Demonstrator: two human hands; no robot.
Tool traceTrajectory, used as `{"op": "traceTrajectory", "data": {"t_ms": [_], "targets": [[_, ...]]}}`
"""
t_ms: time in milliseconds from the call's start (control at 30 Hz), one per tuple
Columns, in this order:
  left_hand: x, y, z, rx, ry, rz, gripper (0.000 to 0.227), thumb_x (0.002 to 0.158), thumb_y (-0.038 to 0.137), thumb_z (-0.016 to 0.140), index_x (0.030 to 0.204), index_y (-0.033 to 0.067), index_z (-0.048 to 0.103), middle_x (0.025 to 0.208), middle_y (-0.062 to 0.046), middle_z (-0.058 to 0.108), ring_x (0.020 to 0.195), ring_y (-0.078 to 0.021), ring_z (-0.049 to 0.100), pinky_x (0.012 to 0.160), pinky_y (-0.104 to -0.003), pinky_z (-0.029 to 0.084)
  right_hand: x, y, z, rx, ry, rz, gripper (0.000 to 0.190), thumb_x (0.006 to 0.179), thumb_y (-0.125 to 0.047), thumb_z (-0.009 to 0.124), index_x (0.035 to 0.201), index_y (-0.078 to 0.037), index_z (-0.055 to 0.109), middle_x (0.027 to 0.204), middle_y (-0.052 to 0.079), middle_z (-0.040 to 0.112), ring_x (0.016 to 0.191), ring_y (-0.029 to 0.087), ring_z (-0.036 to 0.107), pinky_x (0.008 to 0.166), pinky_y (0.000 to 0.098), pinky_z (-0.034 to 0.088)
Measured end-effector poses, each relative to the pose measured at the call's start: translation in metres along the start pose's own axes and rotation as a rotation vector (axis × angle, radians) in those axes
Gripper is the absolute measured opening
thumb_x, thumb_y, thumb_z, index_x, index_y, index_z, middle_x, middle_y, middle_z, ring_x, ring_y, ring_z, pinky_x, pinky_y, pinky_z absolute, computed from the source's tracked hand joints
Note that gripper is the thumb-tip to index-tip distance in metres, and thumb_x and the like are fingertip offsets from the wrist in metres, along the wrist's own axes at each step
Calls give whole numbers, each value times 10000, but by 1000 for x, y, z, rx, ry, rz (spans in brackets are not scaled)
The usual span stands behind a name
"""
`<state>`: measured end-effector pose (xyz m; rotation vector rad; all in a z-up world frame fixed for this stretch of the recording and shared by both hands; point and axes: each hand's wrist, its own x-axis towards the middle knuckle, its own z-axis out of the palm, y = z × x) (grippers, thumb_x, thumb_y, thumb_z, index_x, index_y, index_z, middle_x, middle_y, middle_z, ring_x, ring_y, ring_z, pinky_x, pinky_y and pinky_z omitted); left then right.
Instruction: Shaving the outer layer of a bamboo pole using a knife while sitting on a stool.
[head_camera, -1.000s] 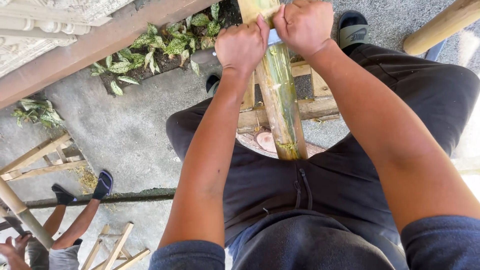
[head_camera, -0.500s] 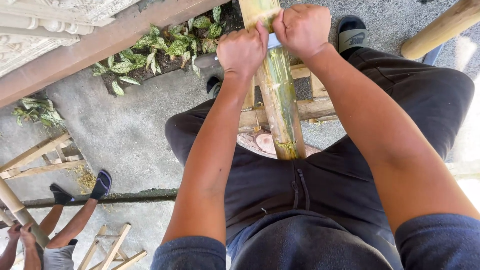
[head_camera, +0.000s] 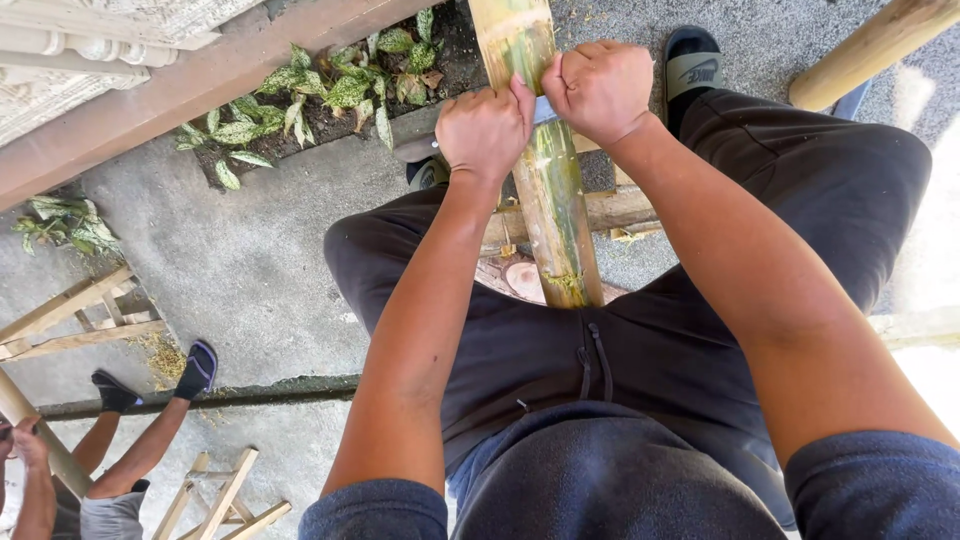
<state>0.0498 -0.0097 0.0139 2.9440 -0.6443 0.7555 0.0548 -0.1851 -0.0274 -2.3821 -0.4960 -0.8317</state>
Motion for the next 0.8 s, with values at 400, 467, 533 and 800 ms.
{"op": "traceTrajectory", "data": {"t_ms": [400,467,533,800], "targets": [[-47,30,-33,-26,-51,-18,456,951,254,604,510,139,600,527,-64,608,449,-233,562,482,-398,434,-39,-32,-40,11,-81,27,367,963,-136,710,629,-123,559,608,52,569,500,230,550,504,376,463],[-63,39,-35,-62,-38,-46,439,957,238,602,528,142,600,541,-66,609,480,-242,576,504,-397,435,-48,-40,-49,13,-74,1,358,940,-127,703,618,-118,547,621,59,578,518,238,565,518,383,470],[-73,44,-40,-37,-36,-47,408,948,235,607,550,144,612,543,-54,609,475,-237,573,506,-399,440,-58,-49,-53,11,-87,44,344,929,-143,717,623,-119,560,614,56,566,547,251,592,517,391,467],[-109,65,-68,-97,-42,-85,393,941,244,629,567,127,598,556,-63,599,500,-244,577,527,-389,456,-92,-74,-78,2,-183,56,356,934,-137,713,615,-114,557,604,57,569,516,248,573,496,386,457]]}}
